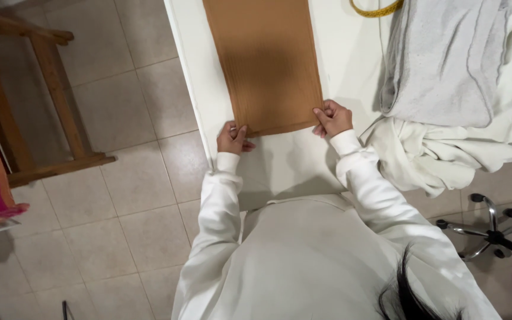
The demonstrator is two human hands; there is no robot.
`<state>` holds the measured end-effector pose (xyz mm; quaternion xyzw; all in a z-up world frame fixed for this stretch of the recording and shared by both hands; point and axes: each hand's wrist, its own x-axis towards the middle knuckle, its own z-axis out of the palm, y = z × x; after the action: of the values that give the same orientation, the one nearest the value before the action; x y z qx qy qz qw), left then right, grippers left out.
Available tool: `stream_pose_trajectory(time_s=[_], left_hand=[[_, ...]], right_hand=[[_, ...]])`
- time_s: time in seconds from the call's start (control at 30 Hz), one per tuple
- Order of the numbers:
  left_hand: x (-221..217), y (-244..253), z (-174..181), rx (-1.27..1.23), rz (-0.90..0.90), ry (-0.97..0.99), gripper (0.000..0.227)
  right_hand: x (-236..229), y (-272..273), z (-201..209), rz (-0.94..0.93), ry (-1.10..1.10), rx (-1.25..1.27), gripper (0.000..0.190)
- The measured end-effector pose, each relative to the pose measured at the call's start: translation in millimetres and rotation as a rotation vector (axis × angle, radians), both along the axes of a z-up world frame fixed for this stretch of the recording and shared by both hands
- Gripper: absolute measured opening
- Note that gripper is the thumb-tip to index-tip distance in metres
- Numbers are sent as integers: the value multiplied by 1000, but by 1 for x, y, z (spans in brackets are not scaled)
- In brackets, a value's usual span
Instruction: Folding brown pants and a grey sweatshirt on a workshop table.
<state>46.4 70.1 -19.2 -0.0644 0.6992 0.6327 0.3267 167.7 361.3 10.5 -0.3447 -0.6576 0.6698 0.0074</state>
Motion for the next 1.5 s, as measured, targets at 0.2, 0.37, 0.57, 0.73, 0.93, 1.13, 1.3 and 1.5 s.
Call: stream_pose_trajectory(time_s=[0.2,0.37,0.57,0.73,0.93,1.13,1.3,1.5], left_hand=[[2,10,14,6,64,13,19],[2,22,101,233,77,205,20],[11,7,69,146,41,171,20],[15,-2,-4,-49,36,184,21],[10,7,13,-149,98,139,24],[8,11,24,-192,94,132,24],[8,9,21,-199,97,123,22],[10,7,18,-159,88,127,21]], right_hand=[[-6,2,24,24,-28,-33,12],[-3,6,110,3,258,-21,11],[20,9,77,-32,187,-2,11],[21,-2,0,19,22,-61,14],[10,-2,11,37,-112,-115,22],[6,-2,11,53,-117,-80,26],[7,0,1,60,-67,-77,23],[9,0,1,60,-67,-71,22]])
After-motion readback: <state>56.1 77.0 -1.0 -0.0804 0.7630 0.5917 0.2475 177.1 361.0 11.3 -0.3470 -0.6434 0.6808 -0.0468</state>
